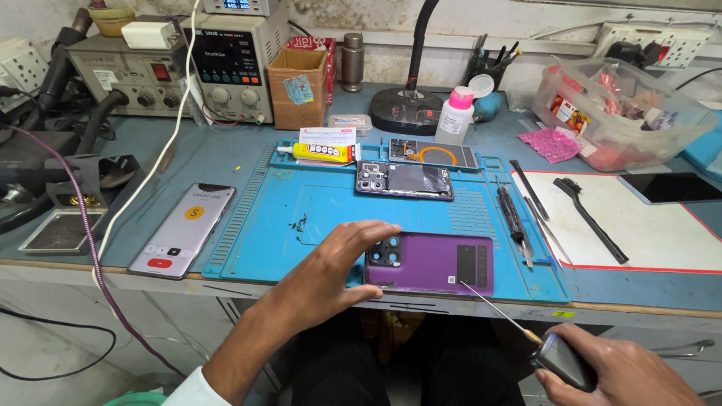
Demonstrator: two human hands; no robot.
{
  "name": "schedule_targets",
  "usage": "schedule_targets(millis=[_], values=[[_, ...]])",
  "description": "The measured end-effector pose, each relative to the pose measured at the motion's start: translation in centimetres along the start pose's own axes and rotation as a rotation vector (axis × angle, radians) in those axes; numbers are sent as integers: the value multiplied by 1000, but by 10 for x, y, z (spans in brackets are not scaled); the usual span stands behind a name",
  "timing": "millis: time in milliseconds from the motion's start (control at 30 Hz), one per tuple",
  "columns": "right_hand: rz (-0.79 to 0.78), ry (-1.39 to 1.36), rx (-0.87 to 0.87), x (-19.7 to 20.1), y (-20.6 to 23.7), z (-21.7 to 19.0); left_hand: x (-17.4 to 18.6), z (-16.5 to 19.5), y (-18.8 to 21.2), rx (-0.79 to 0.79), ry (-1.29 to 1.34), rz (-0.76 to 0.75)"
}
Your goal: The person holds a purple phone back cover on a blue repair mat and directs a handheld hot air gun along its edges, repositioning and turning the cover to heat different sides. They continue heating around the cover and adjust its position on the mat throughout the clip.
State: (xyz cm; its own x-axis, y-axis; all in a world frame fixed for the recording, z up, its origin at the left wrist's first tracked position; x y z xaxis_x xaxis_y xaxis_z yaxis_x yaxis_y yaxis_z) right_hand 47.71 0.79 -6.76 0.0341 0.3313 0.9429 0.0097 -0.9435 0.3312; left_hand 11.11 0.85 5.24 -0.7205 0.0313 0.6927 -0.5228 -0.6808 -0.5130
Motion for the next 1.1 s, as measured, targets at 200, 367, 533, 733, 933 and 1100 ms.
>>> schedule_targets(millis=[200, 367, 533, 733, 933, 1100], values=[[-79, 57, -59, 25, 21, -13, -1, 1, -3, 18, 25, -16], [-64, 144, -96, 43, 26, -13, -1, 1, -1, 18, 36, -7], [-188, 147, -112, 31, 19, 3, -2, -1, 2, 8, 24, 10], [-155, 142, -93, 26, 22, 0, -4, -4, 2, 27, 25, 6], [-127, 107, -88, 28, 23, -5, -3, -4, 3, 27, 16, 14], [-100, 64, -47, 29, 26, -13, -3, -4, 3, 25, 21, 18]])
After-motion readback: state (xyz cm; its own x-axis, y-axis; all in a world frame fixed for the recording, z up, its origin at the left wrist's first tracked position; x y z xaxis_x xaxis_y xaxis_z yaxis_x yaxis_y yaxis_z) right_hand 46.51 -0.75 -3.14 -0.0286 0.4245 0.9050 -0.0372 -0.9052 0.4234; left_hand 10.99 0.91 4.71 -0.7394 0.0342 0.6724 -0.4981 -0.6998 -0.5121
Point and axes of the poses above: each hand's wrist, its own y-axis away from the middle knuckle, its own x-axis out of the back of the hand, z = x × y, the point moved 10 cm from there along -y, towards the middle knuckle, and after that the axes turned 3 degrees about -z, right-handed, at the moved point
